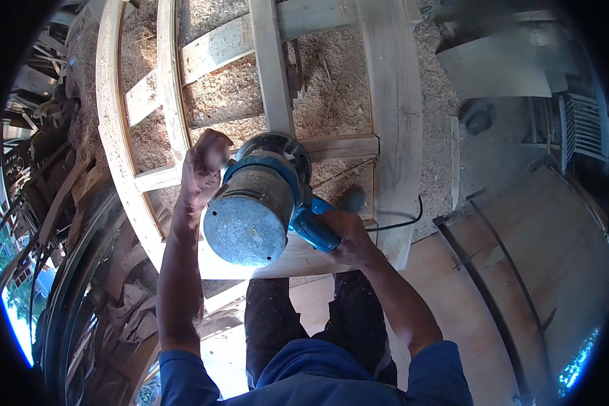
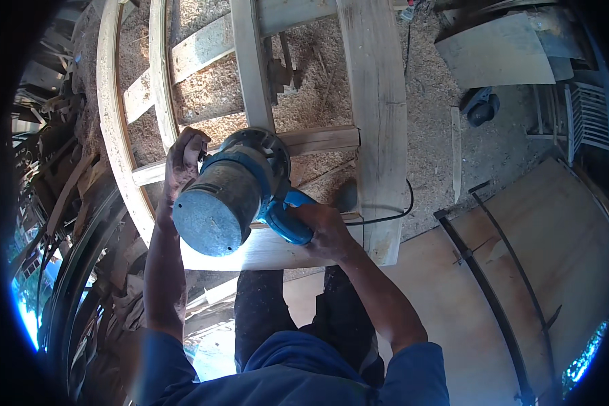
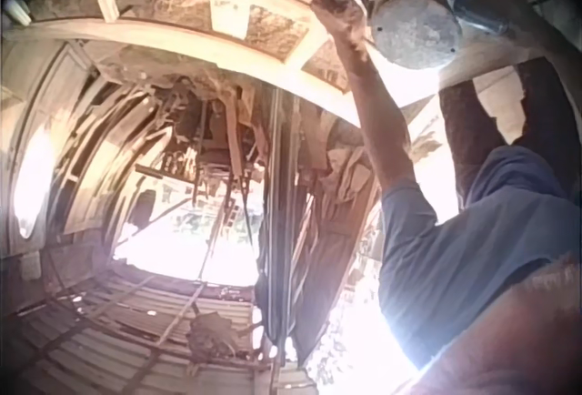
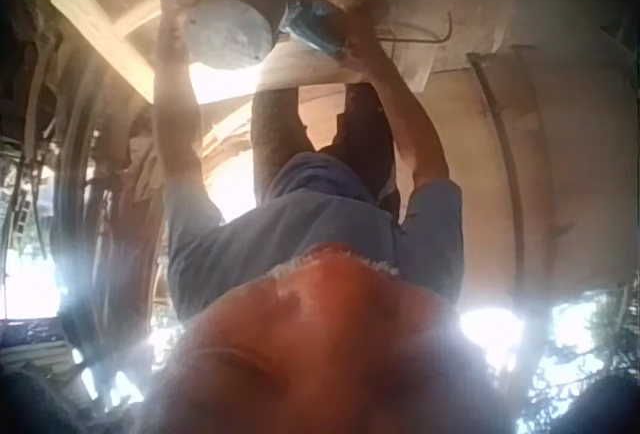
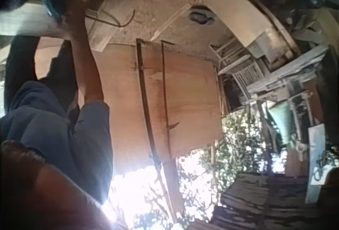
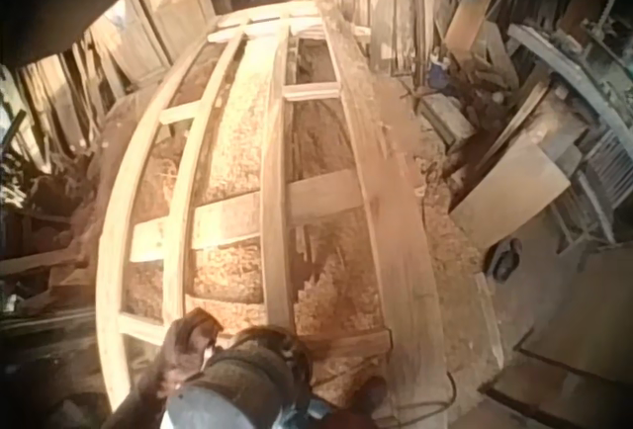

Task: The person uses a router to carve grooves and shape the edges of a wooden frame.

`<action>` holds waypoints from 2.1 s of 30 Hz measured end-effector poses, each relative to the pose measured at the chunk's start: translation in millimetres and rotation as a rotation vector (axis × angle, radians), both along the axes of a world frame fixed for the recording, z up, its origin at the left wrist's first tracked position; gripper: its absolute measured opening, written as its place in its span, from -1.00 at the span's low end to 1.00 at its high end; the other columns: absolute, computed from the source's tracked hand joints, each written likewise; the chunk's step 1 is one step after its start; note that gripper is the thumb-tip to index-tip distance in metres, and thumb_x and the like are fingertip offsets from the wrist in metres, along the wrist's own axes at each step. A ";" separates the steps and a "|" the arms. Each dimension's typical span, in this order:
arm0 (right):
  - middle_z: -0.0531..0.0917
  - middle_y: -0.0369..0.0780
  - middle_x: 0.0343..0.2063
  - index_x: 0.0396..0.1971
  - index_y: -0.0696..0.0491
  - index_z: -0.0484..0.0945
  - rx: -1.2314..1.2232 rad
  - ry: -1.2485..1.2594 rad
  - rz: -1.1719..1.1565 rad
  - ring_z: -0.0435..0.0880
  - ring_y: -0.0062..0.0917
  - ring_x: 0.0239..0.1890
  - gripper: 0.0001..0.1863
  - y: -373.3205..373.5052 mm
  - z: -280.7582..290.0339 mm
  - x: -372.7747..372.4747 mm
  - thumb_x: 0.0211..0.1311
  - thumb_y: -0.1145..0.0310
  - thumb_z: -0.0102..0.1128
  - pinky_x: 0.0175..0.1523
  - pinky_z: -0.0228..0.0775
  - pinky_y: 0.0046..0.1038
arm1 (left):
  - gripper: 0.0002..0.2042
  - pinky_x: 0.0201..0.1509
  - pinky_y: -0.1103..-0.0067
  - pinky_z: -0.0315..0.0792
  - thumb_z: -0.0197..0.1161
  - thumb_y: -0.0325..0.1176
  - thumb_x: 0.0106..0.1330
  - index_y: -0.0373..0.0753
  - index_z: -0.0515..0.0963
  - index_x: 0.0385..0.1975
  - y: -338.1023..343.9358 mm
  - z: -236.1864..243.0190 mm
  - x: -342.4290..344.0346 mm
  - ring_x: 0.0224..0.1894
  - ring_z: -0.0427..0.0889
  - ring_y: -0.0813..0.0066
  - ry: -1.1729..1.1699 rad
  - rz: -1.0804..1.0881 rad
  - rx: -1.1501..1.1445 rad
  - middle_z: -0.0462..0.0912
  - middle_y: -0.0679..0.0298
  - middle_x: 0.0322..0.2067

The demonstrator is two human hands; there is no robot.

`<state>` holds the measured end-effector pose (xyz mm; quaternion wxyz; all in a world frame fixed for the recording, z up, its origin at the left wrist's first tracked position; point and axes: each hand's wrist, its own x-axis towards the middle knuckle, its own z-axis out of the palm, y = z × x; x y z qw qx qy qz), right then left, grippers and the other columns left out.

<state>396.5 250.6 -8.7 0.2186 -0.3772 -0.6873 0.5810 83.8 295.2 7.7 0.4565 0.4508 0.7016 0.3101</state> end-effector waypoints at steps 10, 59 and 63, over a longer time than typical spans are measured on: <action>0.67 -0.17 -0.44 -0.26 0.05 0.64 -0.035 -0.021 0.054 0.71 -0.24 -0.41 -0.66 -9.3 2.1 5.6 -0.14 0.44 0.46 -0.31 0.55 -0.31 | -0.64 -0.32 0.53 0.42 -0.02 -0.15 0.54 -0.35 0.53 -0.31 -13.1 -2.2 5.4 -0.46 0.48 0.50 0.043 0.011 -0.003 0.51 0.23 -0.49; 0.62 -0.22 -0.53 -0.37 0.04 0.61 -0.035 -0.033 0.101 0.67 -0.28 -0.45 -0.72 -70.4 7.7 34.0 -0.16 0.40 0.46 -0.30 0.52 -0.26 | -0.58 -0.38 0.45 0.46 -0.02 -0.08 0.54 -0.36 0.52 -0.35 -92.7 -10.6 28.4 -0.48 0.61 0.26 0.158 -0.086 0.081 0.58 0.11 -0.47; 0.64 -0.22 -0.51 -0.36 0.03 0.61 -0.030 -0.022 0.073 0.68 -0.28 -0.43 -0.71 -79.1 5.8 37.5 -0.18 0.41 0.47 -0.28 0.53 -0.27 | -0.59 -0.40 0.46 0.46 -0.01 -0.10 0.54 -0.36 0.51 -0.37 -92.0 -1.9 34.7 -0.48 0.62 0.27 0.118 -0.061 0.038 0.57 0.12 -0.48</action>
